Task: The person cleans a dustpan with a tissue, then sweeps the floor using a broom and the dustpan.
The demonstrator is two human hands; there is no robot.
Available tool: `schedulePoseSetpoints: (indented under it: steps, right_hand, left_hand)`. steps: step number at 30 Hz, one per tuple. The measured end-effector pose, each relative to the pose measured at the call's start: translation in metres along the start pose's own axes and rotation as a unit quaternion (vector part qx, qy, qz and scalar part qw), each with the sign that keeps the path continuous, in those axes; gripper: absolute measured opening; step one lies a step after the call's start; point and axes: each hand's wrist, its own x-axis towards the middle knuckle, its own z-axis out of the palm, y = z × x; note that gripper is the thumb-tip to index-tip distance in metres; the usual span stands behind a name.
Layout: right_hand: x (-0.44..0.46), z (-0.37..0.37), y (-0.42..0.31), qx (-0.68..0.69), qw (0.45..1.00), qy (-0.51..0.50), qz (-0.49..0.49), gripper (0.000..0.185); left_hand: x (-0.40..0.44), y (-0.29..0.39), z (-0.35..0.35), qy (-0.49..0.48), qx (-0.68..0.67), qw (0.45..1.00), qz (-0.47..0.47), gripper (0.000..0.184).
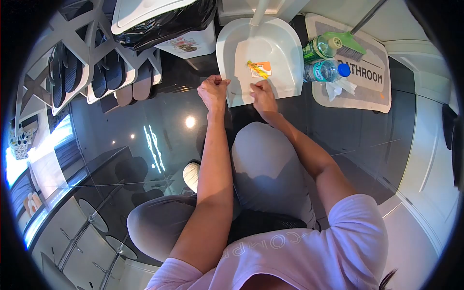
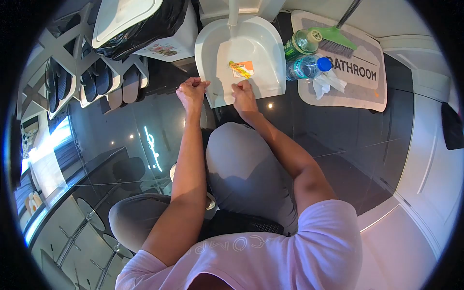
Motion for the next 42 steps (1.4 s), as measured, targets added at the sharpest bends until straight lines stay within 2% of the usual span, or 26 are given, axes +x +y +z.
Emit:
schedulePoseSetpoints:
  steps: [1,3,4,5,7,11,13,15,16,20,23,25,27,28,30,31,33,37,39,42]
  right_hand:
    - [0.004,0.007,-0.006,0.002,1.0,0.0,-0.001,0.025]
    - [0.008,0.019,-0.02,0.122,0.99,-0.049,0.054,0.024]
    - [0.014,0.021,-0.027,0.188,0.966,-0.083,0.157,0.023]
    - [0.014,0.023,-0.027,0.189,0.966,-0.083,0.157,0.023]
    - [0.016,0.028,-0.029,0.065,0.997,-0.014,-0.045,0.015]
    - [0.021,0.036,-0.027,0.119,0.991,-0.014,-0.055,0.013]
    - [0.025,0.031,-0.027,0.093,0.988,-0.003,-0.125,0.013]
    - [0.03,0.033,-0.023,0.081,0.985,0.013,-0.154,0.014]
    - [0.033,0.034,-0.021,0.07,0.981,0.03,-0.18,0.015]
    - [0.046,0.033,-0.019,0.058,0.982,0.032,-0.174,0.01]
    - [0.061,0.037,-0.021,0.028,0.986,0.058,-0.152,0.01]
    - [0.08,0.038,-0.025,0.111,0.991,0.071,0.01,0.012]
    - [0.11,0.032,-0.02,0.277,0.94,0.081,0.18,0.014]
    - [0.124,0.027,-0.014,0.275,0.941,0.082,0.18,0.014]
    - [0.143,0.021,0.006,0.116,0.979,0.129,0.107,0.013]
    - [0.146,0.024,0.009,0.115,0.979,0.13,0.106,0.013]
    - [0.148,0.031,0.008,-0.01,0.991,0.115,-0.07,0.015]
    - [0.118,0.04,-0.004,-0.003,0.989,0.05,-0.142,0.019]
    - [0.093,0.034,-0.018,0.004,0.988,0.049,-0.147,0.02]
    - [0.065,0.031,-0.021,0.038,0.984,0.041,-0.167,0.023]
  left_hand:
    - [0.002,-0.002,0.0,0.001,0.001,1.0,0.001,0.016]
    - [0.001,-0.002,0.0,-0.001,-0.001,1.0,0.0,0.016]
    - [0.001,-0.002,0.001,-0.001,-0.001,1.0,0.0,0.016]
    - [0.001,-0.002,0.0,-0.007,-0.004,1.0,0.002,0.016]
    - [0.0,-0.002,-0.001,-0.012,-0.005,1.0,0.006,0.016]
    - [0.001,-0.003,0.001,0.004,-0.009,1.0,0.012,0.016]
    - [0.003,-0.008,0.003,0.007,-0.018,1.0,0.014,0.016]
    - [0.004,-0.01,0.004,0.026,0.011,0.997,0.078,0.017]
    - [0.004,-0.011,0.004,0.026,0.012,0.997,0.078,0.017]
    - [0.007,-0.011,0.003,0.032,0.014,0.994,0.099,0.019]
    - [0.007,-0.01,0.004,0.03,0.003,0.995,0.093,0.02]
    - [0.007,-0.011,0.004,0.026,-0.014,0.996,0.08,0.021]
    - [0.007,-0.013,0.005,0.024,-0.03,0.997,0.064,0.021]
    - [0.007,-0.013,0.005,0.024,-0.031,0.997,0.064,0.021]
    - [0.005,-0.009,0.003,0.021,-0.012,0.997,0.067,0.022]
    - [0.004,-0.008,0.003,0.021,-0.013,0.997,0.069,0.022]
    - [0.006,-0.008,0.004,0.016,-0.012,0.998,0.057,0.022]
    - [0.006,-0.009,0.005,0.011,-0.014,0.998,0.058,0.021]
    - [0.007,-0.013,0.01,0.034,-0.056,0.996,0.054,0.02]
    - [0.006,-0.009,0.006,0.034,-0.027,0.997,0.065,0.018]
